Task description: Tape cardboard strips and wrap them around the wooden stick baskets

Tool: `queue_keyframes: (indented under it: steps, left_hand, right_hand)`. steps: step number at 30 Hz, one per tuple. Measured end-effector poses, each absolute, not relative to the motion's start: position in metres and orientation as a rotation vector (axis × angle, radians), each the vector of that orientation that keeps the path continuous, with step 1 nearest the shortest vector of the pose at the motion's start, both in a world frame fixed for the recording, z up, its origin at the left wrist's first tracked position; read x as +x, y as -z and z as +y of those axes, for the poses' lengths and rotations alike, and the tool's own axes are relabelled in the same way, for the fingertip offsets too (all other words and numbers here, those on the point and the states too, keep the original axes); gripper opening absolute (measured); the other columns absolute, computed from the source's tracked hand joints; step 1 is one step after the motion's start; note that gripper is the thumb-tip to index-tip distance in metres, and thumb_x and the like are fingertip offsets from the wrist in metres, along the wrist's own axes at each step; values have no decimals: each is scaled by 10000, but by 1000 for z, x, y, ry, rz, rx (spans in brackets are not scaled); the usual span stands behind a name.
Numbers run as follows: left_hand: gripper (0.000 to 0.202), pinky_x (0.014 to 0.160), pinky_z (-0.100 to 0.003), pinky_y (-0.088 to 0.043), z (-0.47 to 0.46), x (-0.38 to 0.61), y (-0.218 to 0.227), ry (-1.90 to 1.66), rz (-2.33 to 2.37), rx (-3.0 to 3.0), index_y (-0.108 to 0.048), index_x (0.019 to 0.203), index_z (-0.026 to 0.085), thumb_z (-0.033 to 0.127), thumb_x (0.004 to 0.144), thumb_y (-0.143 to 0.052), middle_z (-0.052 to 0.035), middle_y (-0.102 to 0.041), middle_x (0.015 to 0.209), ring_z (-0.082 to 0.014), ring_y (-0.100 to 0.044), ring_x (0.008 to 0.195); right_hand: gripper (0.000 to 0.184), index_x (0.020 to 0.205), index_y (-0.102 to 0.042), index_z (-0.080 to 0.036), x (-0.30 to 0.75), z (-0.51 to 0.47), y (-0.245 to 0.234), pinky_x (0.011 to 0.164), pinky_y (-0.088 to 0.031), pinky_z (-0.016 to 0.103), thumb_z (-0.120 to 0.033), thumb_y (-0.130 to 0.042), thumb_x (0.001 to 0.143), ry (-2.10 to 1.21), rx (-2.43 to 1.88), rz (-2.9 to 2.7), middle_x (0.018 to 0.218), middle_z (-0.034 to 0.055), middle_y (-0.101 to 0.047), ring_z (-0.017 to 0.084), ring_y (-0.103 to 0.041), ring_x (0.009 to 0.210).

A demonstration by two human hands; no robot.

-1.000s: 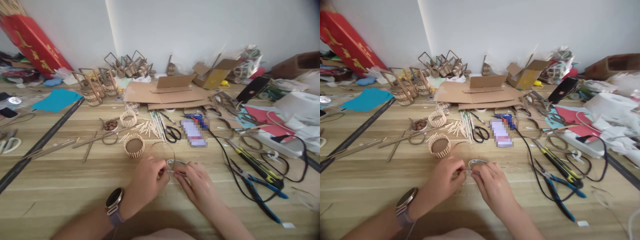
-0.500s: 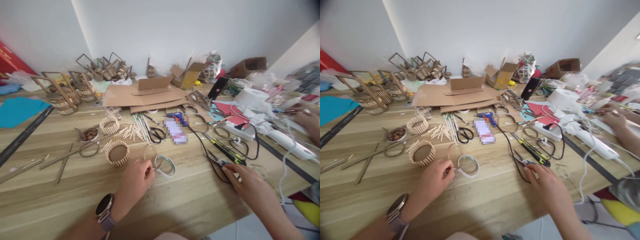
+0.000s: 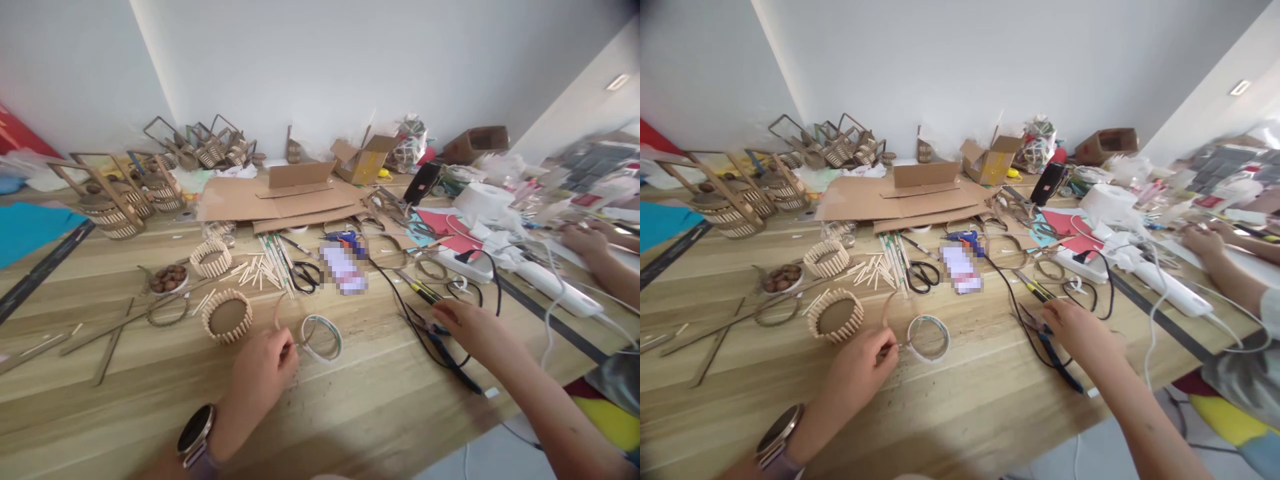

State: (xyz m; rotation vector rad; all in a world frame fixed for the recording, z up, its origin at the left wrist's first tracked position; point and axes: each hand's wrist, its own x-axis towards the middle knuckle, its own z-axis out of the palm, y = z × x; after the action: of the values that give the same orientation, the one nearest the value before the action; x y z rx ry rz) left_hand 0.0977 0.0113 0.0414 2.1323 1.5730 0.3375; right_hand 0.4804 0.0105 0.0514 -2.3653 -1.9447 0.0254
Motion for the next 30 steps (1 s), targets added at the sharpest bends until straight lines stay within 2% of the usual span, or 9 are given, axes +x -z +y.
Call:
queue_keyframes:
  steps: [6, 13, 15, 17, 20, 27, 30]
  left_hand:
    - [155, 667, -279, -360, 12, 98, -35, -302, 1594, 2127, -559, 741, 195, 150, 871, -486, -33, -630, 753, -197, -601, 759]
    - [160, 670, -284, -369, 14, 98, -31, -258, 1608, 2136, -589, 752, 183, 139, 876, -498, -49, -655, 779, -204, -613, 766]
    - [161, 675, -286, -372, 14, 98, -32, -253, 1613, 2139, -594, 759, 180, 144, 885, -500, -54, -658, 783, -208, -615, 773]
    - [158, 683, -283, -375, 14, 97, -33, -255, 1612, 2139, -597, 770, 182, 144, 891, -503, -50, -665, 795, -204, -618, 781]
    - [153, 688, -279, -377, 15, 97, -35, -262, 1616, 2134, -599, 781, 186, 141, 893, -505, -45, -671, 810, -199, -621, 790]
    - [158, 665, -283, -369, 17, 96, -39, -280, 1627, 2117, -596, 770, 184, 138, 892, -506, -44, -675, 787, -200, -620, 764]
    - [162, 650, -282, -363, 18, 95, -41, -286, 1631, 2110, -595, 760, 186, 151, 895, -512, -40, -677, 781, -198, -621, 754]
  right_hand:
    - [236, 814, -691, -196, 461, 11, -65, 576, -465, 302, -312, -491, 861, -146, -2303, -2038, 754, 78, -752, 241, -698, 664]
    - [221, 950, -689, -165, 356, 55, -66, 774, -498, 299, -266, -493, 946, -265, -1944, -2327, 942, 82, -726, 190, -673, 870]
    - [184, 1014, -665, -155, 322, 78, -62, 863, -502, 356, -271, -537, 949, -294, -1851, -2405, 1026, 69, -695, 192, -644, 965]
    - [260, 1133, -613, -159, 296, 102, -56, 874, -519, 429, -328, -576, 940, -311, -1825, -2436, 1152, 72, -638, 208, -626, 1011]
    - [320, 1206, -579, -167, 273, 132, -49, 863, -531, 434, -331, -589, 933, -369, -1863, -2441, 1217, 85, -603, 220, -619, 1030]
    - [330, 1220, -566, -167, 282, 140, -51, 840, -540, 422, -325, -592, 931, -648, -1930, -2334, 1208, 82, -605, 215, -628, 1005]
    - [314, 1195, -568, -162, 306, 122, -56, 782, -548, 383, -336, -582, 934, -813, -1922, -2218, 1101, 65, -634, 185, -640, 904]
